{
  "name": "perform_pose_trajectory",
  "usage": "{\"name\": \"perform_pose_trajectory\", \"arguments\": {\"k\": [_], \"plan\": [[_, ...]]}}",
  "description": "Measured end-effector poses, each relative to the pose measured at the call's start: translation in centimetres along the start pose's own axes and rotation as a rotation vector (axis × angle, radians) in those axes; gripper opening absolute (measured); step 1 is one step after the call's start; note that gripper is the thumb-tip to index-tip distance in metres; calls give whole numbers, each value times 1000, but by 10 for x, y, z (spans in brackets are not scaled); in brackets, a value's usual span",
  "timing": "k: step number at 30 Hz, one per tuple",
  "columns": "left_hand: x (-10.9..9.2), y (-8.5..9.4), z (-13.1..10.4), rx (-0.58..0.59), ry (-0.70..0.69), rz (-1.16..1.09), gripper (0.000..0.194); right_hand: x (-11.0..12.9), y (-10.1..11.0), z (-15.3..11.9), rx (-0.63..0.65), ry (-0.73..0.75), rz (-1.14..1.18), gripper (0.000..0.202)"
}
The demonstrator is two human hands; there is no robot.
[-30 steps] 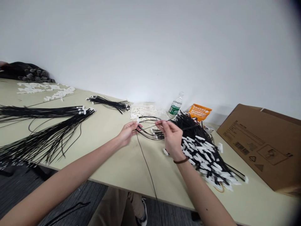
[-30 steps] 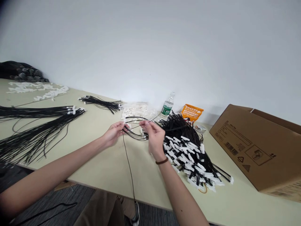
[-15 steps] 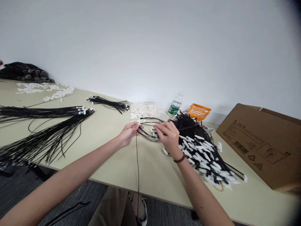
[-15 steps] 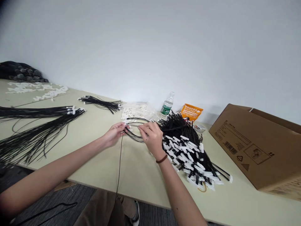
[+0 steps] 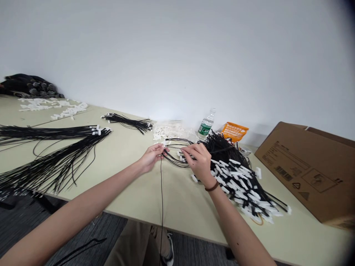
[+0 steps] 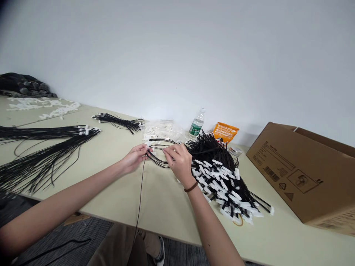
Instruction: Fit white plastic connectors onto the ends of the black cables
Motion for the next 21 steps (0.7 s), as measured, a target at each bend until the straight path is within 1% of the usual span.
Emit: {"name": "perform_pose_trajectory", "arguments": {"k": [11,18,21], "plan": [[-1,-1,0,18,3,32,24,2,-3,0,31,12,5,12],[7,-6,0,70,48,92,27,20,-15,-2,85,63,-115,14],[8,-8,-1,87,56,95,26,23,-18,-3,96,75,-159,15]]}}
Point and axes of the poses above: each hand's wrist, its own z-axis towards the middle knuckle, its own y-axis out of the back of the hand, x = y × z, the point moved 8 cm from there along z, towards the middle knuckle, and after that the axes turned 13 degrees about x, right-handed, at the moved point
